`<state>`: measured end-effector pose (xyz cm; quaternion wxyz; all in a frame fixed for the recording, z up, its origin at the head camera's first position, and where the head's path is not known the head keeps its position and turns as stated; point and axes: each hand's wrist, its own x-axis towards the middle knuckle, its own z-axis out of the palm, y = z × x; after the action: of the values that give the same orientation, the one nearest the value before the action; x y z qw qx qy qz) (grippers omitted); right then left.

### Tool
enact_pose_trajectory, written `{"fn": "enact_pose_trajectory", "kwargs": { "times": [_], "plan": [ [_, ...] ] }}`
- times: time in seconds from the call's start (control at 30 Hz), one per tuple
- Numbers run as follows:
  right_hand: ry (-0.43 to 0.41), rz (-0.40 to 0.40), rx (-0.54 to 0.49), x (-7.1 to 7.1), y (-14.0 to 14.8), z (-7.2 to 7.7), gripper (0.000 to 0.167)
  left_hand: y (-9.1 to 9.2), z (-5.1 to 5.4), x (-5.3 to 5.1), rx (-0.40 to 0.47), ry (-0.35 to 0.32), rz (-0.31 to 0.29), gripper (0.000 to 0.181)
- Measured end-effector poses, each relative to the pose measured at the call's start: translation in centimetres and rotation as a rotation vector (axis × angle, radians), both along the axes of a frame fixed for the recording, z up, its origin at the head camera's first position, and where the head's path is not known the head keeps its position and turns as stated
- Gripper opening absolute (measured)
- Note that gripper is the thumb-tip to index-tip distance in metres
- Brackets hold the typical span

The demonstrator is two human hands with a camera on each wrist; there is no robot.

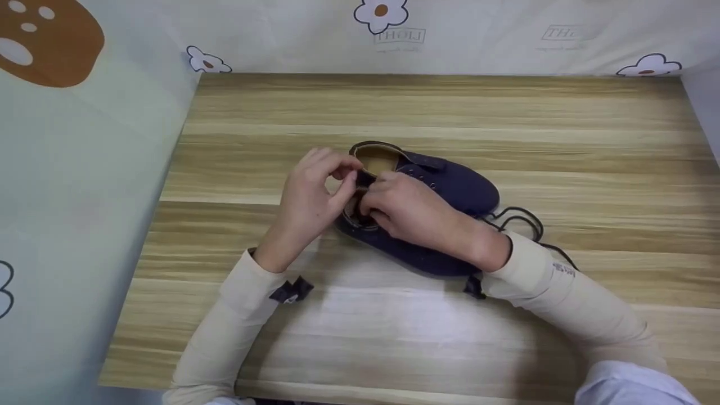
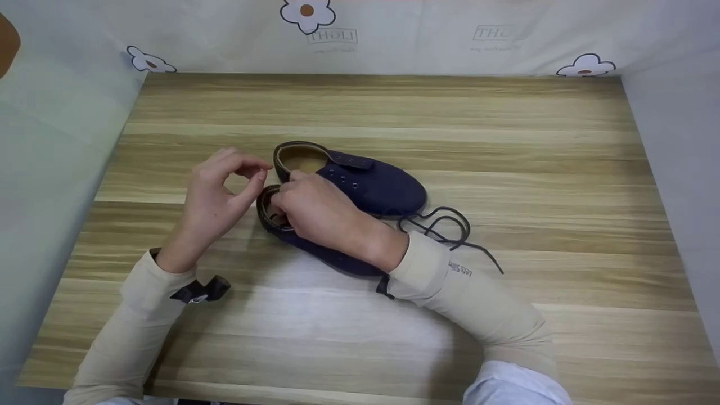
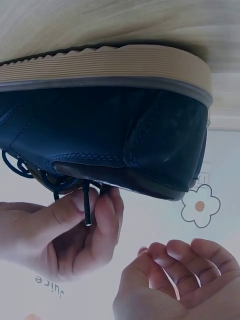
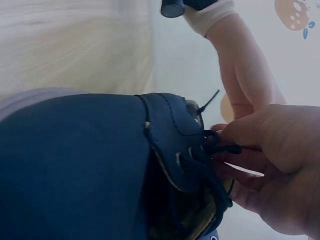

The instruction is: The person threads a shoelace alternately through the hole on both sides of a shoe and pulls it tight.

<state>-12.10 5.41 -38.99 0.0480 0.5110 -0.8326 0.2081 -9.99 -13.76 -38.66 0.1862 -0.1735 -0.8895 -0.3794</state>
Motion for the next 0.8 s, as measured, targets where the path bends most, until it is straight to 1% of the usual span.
{"fn": "enact_pose_trajectory", "kwargs": {
  "times": [0.13, 0.23, 0.33, 0.43, 0.57, 0.67, 0.73, 0.8],
  "plan": [
    [0.078, 0.031, 0.091, 0.1, -0.1, -0.2, 0.011, 0.1, -0.1, 0.0, 0.002, 0.006, -0.009, 0.011],
    [0.125, 0.051, 0.117, 0.2, 0.0, -0.2, 0.011, 0.2, -0.2, -0.1, 0.002, 0.005, -0.017, 0.011],
    [0.116, 0.072, 0.085, 0.2, 0.3, 0.2, 0.013, 0.2, -0.1, 0.0, 0.0, 0.005, -0.023, 0.011],
    [0.068, 0.087, 0.025, 0.3, 1.0, 1.4, 0.021, 0.3, 0.0, -0.1, -0.001, 0.01, -0.027, 0.011],
    [0.026, 0.055, -0.072, 0.3, 2.8, 3.9, 0.025, 0.4, 0.3, -0.1, 0.001, 0.018, -0.027, 0.011],
    [0.026, 0.0, -0.14, 0.2, 4.9, 5.5, 0.021, 0.6, 0.4, -0.2, 0.002, 0.028, -0.042, 0.011],
    [0.035, -0.049, -0.164, 0.1, 6.6, 5.9, 0.018, 0.9, 0.4, -0.2, -0.004, 0.038, -0.059, 0.012],
    [0.045, -0.101, -0.15, 0.0, 8.2, 5.8, 0.014, 1.1, 0.4, -0.2, -0.011, 0.043, -0.087, 0.013]
  ]
}}
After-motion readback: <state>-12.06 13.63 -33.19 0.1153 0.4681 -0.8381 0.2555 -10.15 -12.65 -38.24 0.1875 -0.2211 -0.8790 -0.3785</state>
